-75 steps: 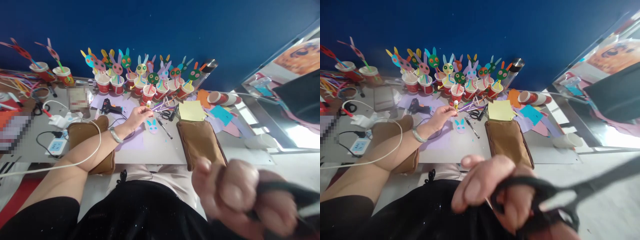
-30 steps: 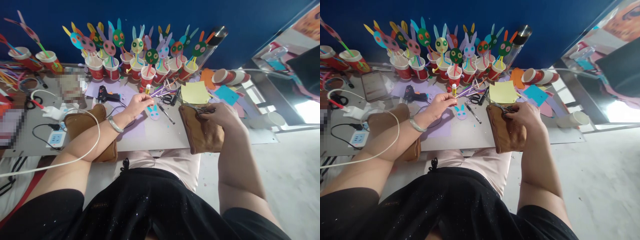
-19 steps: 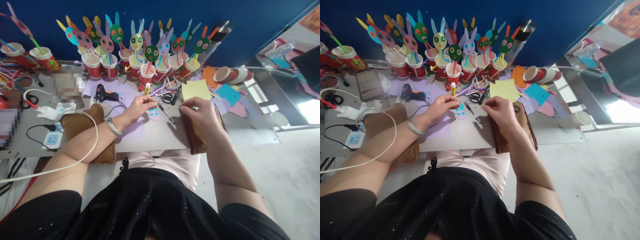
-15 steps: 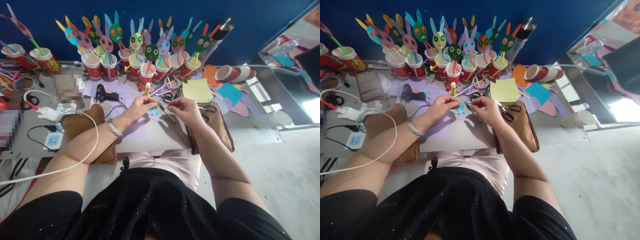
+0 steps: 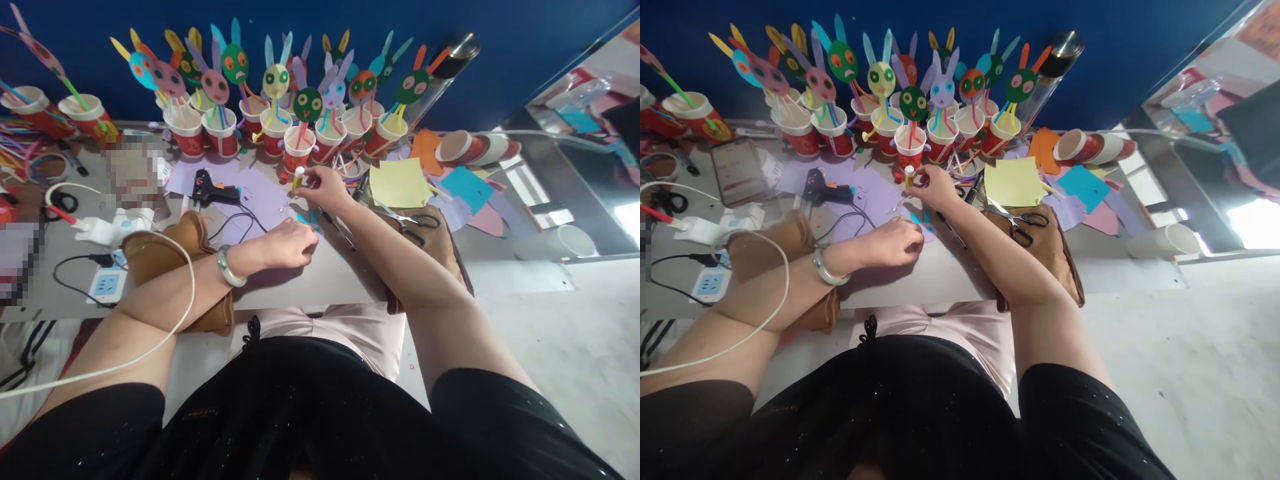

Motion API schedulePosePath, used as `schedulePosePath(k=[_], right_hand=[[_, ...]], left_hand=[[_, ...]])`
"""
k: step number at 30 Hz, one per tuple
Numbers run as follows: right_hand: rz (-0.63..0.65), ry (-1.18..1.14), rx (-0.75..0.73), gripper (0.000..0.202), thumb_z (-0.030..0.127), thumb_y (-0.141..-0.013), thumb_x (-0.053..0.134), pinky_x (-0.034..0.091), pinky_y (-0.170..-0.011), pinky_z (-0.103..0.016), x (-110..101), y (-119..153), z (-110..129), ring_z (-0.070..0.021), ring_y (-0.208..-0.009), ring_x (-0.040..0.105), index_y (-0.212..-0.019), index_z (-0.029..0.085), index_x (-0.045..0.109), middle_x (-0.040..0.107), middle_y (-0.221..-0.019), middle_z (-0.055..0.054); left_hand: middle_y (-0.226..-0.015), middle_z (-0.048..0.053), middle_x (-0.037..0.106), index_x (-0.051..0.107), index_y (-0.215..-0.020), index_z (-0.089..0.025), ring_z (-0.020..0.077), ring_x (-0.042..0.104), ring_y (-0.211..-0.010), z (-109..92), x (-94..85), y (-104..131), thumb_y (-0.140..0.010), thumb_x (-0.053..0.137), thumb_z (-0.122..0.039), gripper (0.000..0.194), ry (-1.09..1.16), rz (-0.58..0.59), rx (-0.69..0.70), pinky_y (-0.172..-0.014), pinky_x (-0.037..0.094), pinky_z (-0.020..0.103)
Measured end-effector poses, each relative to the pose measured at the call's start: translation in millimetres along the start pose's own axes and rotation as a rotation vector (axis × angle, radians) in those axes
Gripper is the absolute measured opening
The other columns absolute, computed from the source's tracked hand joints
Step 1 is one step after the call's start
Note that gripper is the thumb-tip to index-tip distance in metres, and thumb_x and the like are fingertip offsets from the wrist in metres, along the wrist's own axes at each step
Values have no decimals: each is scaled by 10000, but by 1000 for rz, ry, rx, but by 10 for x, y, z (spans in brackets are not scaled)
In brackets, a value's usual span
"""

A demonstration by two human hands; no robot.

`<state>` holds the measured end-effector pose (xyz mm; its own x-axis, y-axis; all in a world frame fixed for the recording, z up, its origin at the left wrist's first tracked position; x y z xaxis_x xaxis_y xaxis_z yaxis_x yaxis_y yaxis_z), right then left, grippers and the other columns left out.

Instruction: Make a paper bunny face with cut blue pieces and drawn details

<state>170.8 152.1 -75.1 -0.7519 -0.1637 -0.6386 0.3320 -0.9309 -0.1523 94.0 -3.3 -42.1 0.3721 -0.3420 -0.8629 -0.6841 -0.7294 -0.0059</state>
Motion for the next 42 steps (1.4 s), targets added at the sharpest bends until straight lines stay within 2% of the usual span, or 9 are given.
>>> schedulePosePath(k=[6,11,18,24,28,31,36,39,42], right_hand=[[1,32,-26,236,248,-777,831,525,-812,-401,131,-133,27,-190,-778,560,-773,230,596,613,-789,-12],[-78,8,-90,202,332,-859,785,549,-847,-415,-32,-17,20,-218,-860,588,-889,246,605,621,-834,-24],[27,-18,-136,295,540,-945,680,520,-782,-371,-470,753,284,-194,-784,607,-953,246,672,668,-839,-23],[19,87,-101,309,517,-915,677,509,-765,-351,-637,1326,321,-203,-739,636,-1072,253,716,706,-782,-15],[-22,79,-61,163,391,-830,713,518,-730,-342,-623,1443,243,-194,-709,633,-923,257,702,733,-789,-17],[-20,16,-68,142,318,-774,698,523,-714,-337,-554,1440,230,-189,-730,655,-891,241,717,770,-875,-32],[-64,-17,-6,148,311,-750,682,498,-629,-322,-456,1425,170,-160,-622,591,-880,246,706,738,-791,-6],[-107,-5,1,144,344,-766,692,480,-594,-314,-424,1445,141,-150,-588,562,-876,253,675,719,-762,3],[-121,-14,-15,163,385,-792,704,455,-558,-304,-389,1462,115,-141,-556,544,-869,256,639,691,-720,14]], left_hand=[[-1154,168,703,706,-696,-153,330,626,-1123,-20,-6,115,-820,615,-154,154,-322,132,-2,-970,427,480],[-1495,148,623,714,-684,-150,344,577,-1296,20,21,117,-820,625,-116,166,-300,211,77,-1100,363,523],[-1409,124,691,753,-820,-173,312,572,-1320,2,77,164,-862,575,-104,195,-290,227,124,-1224,260,525],[-1398,118,696,737,-729,-175,313,593,-1270,55,154,168,-805,585,-92,188,-242,210,151,-1251,234,542],[-1183,83,765,696,-669,-206,298,597,-1226,56,113,172,-729,608,-77,168,-87,196,123,-1258,227,529],[-961,77,753,594,-559,-205,279,639,-1057,40,70,179,-676,591,-56,190,-23,206,114,-1242,233,562],[-590,-3,532,460,-475,-220,227,612,-747,80,86,156,-607,610,-41,268,78,191,108,-1212,250,587],[-500,-30,410,429,-442,-233,227,593,-697,132,114,130,-573,661,-43,327,196,135,111,-1199,267,564],[-485,-28,407,426,-436,-234,215,577,-686,151,147,119,-600,716,-64,374,170,140,118,-1202,278,528]])
Point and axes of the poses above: each hand's wrist, its own y-axis away from the middle knuckle, its own x-axis out of the palm, z = x × y, the point moved 7 cm from there along -y, towards the middle knuckle
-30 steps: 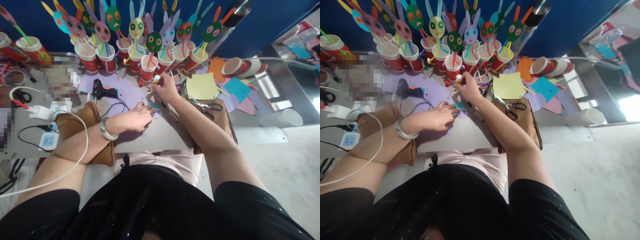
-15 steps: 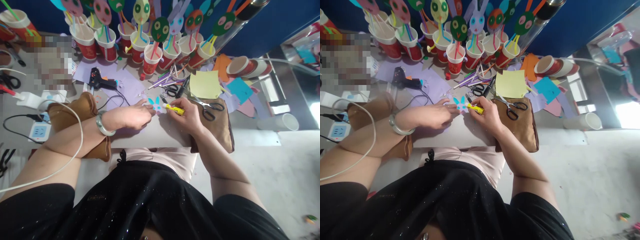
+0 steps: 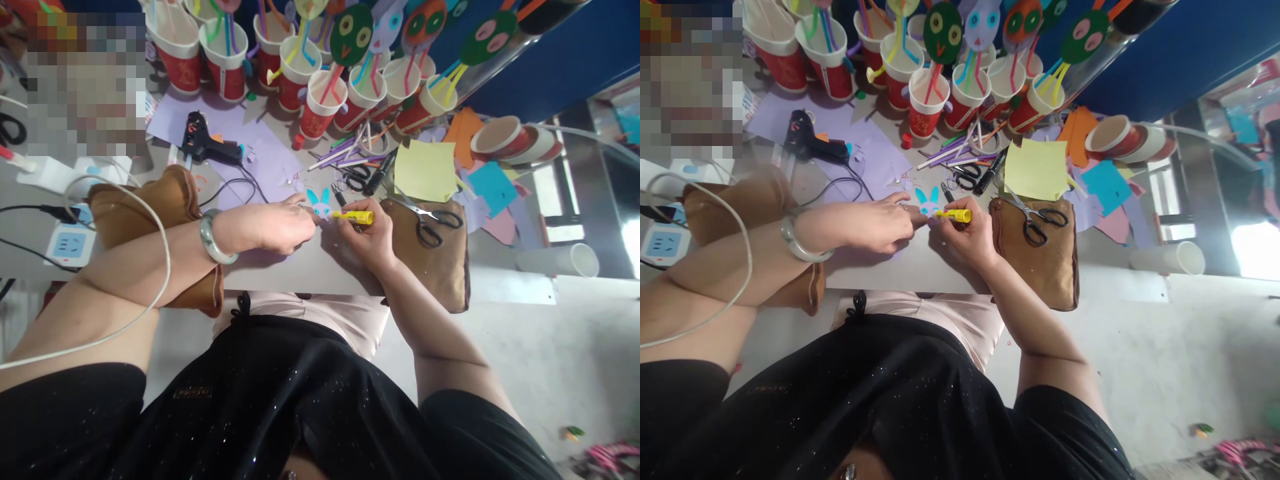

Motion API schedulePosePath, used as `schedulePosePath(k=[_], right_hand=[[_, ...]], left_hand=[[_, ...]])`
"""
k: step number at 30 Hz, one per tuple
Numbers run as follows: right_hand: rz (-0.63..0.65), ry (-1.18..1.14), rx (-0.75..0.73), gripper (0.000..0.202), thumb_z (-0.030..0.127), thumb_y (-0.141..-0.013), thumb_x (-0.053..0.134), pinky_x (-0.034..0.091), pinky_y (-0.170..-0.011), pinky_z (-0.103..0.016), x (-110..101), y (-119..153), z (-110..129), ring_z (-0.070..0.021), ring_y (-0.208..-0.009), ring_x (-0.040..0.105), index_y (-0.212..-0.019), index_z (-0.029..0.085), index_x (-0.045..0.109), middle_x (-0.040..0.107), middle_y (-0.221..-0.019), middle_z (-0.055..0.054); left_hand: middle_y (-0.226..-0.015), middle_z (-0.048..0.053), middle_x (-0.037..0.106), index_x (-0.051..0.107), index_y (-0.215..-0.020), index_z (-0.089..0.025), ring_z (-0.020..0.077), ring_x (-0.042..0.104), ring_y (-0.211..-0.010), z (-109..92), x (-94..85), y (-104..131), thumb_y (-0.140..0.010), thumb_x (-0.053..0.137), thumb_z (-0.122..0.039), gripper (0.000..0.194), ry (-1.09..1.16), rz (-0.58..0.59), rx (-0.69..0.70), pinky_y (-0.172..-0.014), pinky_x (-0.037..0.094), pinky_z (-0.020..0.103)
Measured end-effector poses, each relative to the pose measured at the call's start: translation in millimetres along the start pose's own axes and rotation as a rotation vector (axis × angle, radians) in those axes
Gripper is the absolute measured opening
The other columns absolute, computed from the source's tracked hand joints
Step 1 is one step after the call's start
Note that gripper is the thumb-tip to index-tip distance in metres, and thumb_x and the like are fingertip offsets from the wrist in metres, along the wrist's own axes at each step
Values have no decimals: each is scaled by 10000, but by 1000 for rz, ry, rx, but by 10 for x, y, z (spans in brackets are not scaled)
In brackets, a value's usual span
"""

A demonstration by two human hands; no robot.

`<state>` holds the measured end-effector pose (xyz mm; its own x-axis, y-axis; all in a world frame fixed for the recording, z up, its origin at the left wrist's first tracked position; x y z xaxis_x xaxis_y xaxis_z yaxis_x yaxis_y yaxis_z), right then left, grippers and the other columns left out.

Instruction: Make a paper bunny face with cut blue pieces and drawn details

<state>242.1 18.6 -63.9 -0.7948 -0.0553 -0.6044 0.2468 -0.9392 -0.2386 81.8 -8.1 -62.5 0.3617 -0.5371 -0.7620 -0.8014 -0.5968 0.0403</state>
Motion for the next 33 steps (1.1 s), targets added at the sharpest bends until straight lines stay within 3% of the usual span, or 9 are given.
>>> schedulePosePath(k=[3,6,10,20,26,33], right_hand=[[14,-14,-52,149,372,-811,696,435,-537,-287,40,7,-15,-130,-532,530,-855,252,619,659,-672,34],[21,-4,-118,125,338,-805,697,434,-542,-273,64,6,-18,-117,-533,528,-837,244,621,658,-675,43],[24,10,-163,96,301,-801,703,456,-569,-270,74,7,-17,-112,-559,549,-833,239,637,692,-725,37],[33,30,-132,109,322,-835,713,495,-608,-285,104,29,-57,-127,-591,607,-874,234,662,708,-734,29],[35,50,-158,125,337,-843,730,495,-602,-284,96,30,-33,-128,-584,608,-870,236,660,712,-736,25],[52,39,-177,111,322,-863,729,500,-618,-284,107,42,-12,-130,-607,620,-890,240,658,718,-767,21]], left_hand=[[-557,-19,527,489,-471,-215,182,568,-705,-64,-47,-1,-613,749,-60,334,-70,13,-18,-1207,315,479],[-804,29,715,639,-640,-176,179,608,-821,-177,-13,18,-752,646,-41,176,-418,227,-33,-1174,368,463],[-970,86,769,725,-762,-153,215,654,-927,-276,-52,18,-813,605,-44,170,-510,298,-42,-1101,402,412],[-938,97,760,758,-818,-151,224,647,-897,-176,42,15,-838,560,-80,211,-529,273,-5,-1021,437,391],[-1010,108,748,765,-893,-144,266,671,-1027,-183,18,33,-863,538,-91,236,-496,242,-7,-1030,460,380],[-976,103,729,727,-823,-139,223,651,-965,-200,1,61,-858,547,-56,201,-469,185,-10,-984,469,341]])
Point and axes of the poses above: each hand's wrist, its own y-axis away from the middle knuckle, its own x-axis out of the palm, z = x × y, the point moved 7 cm from there along -y, towards the middle knuckle
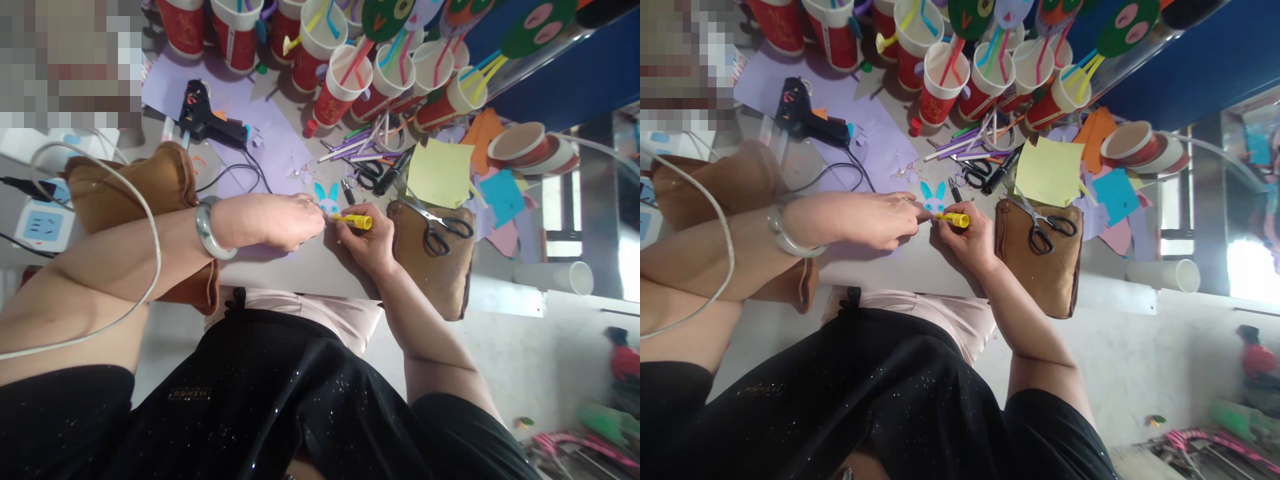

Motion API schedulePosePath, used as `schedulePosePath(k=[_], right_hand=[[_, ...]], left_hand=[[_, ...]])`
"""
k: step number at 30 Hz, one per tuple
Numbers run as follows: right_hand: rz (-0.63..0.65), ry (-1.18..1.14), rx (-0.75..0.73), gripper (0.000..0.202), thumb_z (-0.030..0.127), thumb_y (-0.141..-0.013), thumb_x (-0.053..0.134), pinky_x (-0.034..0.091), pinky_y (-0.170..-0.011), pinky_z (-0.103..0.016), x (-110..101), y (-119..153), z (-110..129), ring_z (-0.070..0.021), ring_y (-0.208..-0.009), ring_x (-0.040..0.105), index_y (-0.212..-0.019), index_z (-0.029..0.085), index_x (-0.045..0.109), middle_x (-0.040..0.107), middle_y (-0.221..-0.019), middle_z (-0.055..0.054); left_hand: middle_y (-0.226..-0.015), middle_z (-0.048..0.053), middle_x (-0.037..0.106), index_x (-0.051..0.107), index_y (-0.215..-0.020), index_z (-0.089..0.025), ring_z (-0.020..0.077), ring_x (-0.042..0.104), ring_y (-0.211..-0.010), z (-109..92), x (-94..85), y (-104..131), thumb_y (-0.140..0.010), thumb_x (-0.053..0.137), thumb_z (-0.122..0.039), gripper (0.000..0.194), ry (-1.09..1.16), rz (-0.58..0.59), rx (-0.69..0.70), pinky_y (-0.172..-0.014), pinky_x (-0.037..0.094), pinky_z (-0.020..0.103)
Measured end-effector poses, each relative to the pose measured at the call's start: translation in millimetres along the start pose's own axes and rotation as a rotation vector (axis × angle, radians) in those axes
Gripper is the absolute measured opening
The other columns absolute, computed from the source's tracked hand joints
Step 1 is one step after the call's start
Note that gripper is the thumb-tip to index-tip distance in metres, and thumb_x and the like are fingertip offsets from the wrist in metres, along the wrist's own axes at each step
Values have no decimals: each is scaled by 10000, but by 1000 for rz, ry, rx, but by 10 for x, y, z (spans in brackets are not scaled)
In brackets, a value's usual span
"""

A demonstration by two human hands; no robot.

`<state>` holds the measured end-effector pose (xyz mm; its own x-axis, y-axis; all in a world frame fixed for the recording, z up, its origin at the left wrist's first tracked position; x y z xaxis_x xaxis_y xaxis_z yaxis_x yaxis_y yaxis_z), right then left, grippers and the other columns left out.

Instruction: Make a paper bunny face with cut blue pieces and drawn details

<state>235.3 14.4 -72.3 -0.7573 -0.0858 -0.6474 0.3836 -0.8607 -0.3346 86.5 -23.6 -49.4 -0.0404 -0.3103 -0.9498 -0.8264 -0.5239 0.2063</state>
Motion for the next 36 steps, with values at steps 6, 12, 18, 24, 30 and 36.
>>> schedulePosePath(k=[6,12,18,24,30,36], right_hand=[[9,12,-50,116,324,-875,732,505,-626,-284,16,-3,23,-138,-628,636,-895,234,661,726,-767,13],[33,48,-66,135,349,-874,722,522,-637,-281,23,-21,42,-149,-657,666,-881,230,659,747,-786,-4],[72,40,-32,128,344,-860,716,531,-646,-288,27,-34,43,-156,-662,665,-871,239,643,742,-782,-2],[-26,-5,97,133,329,-838,719,469,-527,-279,-44,-8,-54,-129,-513,550,-852,253,611,652,-643,43],[-43,-8,102,134,352,-832,716,464,-521,-270,-25,-9,-59,-124,-510,552,-862,247,638,662,-630,45],[-8,21,34,153,373,-833,730,501,-592,-277,13,-32,3,-125,-573,592,-839,238,659,726,-740,18]], left_hand=[[-1026,123,759,748,-873,-132,224,652,-957,-60,-20,-1,-865,538,-50,225,-66,54,-10,-1000,452,364],[-1016,119,776,760,-900,-126,227,666,-946,-116,-84,-3,-881,509,-19,274,-98,95,-58,-1029,427,372],[-1029,143,780,756,-929,-92,225,667,-975,-134,-84,12,-892,488,1,286,-102,115,-66,-1109,398,369],[-1080,148,780,762,-889,-113,247,663,-987,-117,-132,9,-852,552,-19,232,-68,72,-60,-1039,433,352],[-1074,141,778,760,-911,-127,242,647,-982,-133,-139,6,-847,537,-20,256,-92,114,-53,-1054,425,357],[-996,141,778,731,-864,-105,225,651,-942,-135,-191,25,-823,556,22,221,-1,81,-93,-1073,420,351]])
Point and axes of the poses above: each hand's wrist, its own y-axis away from the middle knuckle, its own x-axis out of the palm, z = x × y, the point moved 7 cm from there along -y, towards the middle knuckle
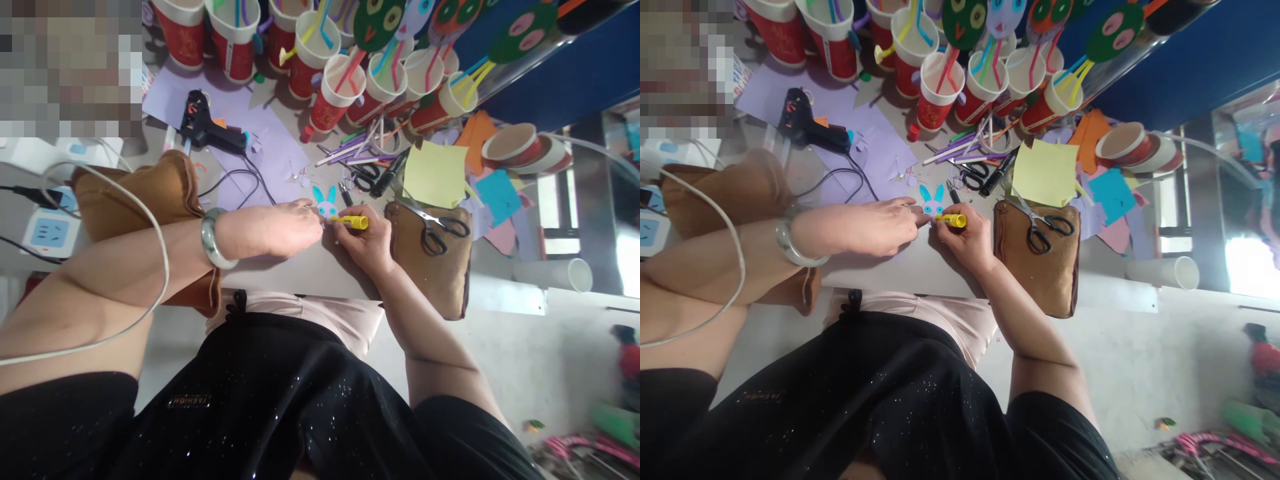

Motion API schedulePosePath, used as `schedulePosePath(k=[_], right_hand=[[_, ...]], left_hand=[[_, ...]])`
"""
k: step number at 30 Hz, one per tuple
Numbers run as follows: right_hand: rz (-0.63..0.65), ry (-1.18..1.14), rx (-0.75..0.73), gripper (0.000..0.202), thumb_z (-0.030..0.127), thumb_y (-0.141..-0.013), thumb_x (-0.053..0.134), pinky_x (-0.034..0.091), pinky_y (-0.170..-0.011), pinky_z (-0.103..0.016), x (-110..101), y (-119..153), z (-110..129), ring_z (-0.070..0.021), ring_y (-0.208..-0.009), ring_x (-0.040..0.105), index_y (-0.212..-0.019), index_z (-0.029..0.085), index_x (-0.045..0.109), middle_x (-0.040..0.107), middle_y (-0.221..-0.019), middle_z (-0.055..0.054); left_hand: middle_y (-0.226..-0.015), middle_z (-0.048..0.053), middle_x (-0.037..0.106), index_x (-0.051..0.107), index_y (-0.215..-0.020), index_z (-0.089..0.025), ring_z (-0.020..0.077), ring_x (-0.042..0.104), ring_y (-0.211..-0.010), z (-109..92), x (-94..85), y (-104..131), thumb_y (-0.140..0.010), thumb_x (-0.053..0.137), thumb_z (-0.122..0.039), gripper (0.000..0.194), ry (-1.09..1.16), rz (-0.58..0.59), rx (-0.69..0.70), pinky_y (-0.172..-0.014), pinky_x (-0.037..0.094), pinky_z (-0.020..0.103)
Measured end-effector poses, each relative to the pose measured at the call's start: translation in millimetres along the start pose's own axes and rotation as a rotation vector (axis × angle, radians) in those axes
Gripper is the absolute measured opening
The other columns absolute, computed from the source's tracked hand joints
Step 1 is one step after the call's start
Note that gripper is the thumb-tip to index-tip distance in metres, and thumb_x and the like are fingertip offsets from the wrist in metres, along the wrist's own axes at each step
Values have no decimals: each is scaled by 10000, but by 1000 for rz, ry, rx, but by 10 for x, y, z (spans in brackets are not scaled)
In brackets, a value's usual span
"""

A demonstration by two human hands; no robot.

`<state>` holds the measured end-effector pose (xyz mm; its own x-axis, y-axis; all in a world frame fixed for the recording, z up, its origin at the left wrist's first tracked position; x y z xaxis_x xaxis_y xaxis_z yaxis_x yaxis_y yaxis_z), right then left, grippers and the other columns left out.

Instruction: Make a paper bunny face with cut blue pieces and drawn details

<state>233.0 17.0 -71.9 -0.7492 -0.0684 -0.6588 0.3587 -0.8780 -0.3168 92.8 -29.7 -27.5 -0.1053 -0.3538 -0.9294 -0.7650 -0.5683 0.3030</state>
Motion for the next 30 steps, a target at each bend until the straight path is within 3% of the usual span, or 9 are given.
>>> schedulePosePath(k=[12,20,28,30], right_hand=[[98,17,-11,96,320,-798,682,466,-578,-277,40,-56,47,-124,-565,550,-803,244,623,675,-681,31],[1,-29,117,92,293,-776,691,443,-509,-265,-36,-35,-55,-117,-501,511,-809,251,616,637,-608,48],[58,3,4,106,334,-816,691,493,-592,-283,34,-44,35,-127,-576,573,-828,240,645,700,-706,27],[82,2,5,94,322,-803,687,492,-588,-284,41,-40,32,-129,-575,572,-823,241,644,686,-685,34]], left_hand=[[-1080,158,770,748,-926,-95,238,662,-1033,-5,37,-9,-839,514,11,271,-14,-1,7,-1088,403,367],[-1014,129,771,726,-874,-130,227,649,-1003,37,79,-20,-789,575,15,226,-2,-85,30,-1109,427,374],[-1041,146,777,740,-893,-117,247,650,-1017,5,78,-19,-840,545,-15,226,-52,53,22,-1101,419,389],[-1026,138,779,747,-896,-123,246,651,-1014,7,59,-17,-841,534,-9,248,-37,13,19,-1094,424,388]])
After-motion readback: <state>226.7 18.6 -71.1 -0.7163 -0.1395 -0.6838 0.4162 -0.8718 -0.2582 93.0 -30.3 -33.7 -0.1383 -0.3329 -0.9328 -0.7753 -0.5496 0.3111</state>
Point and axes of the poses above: each hand's wrist, its own y-axis away from the middle knuckle, its own x-axis out of the palm, z = x × y, the point moved 7 cm from there along -y, towards the middle knuckle
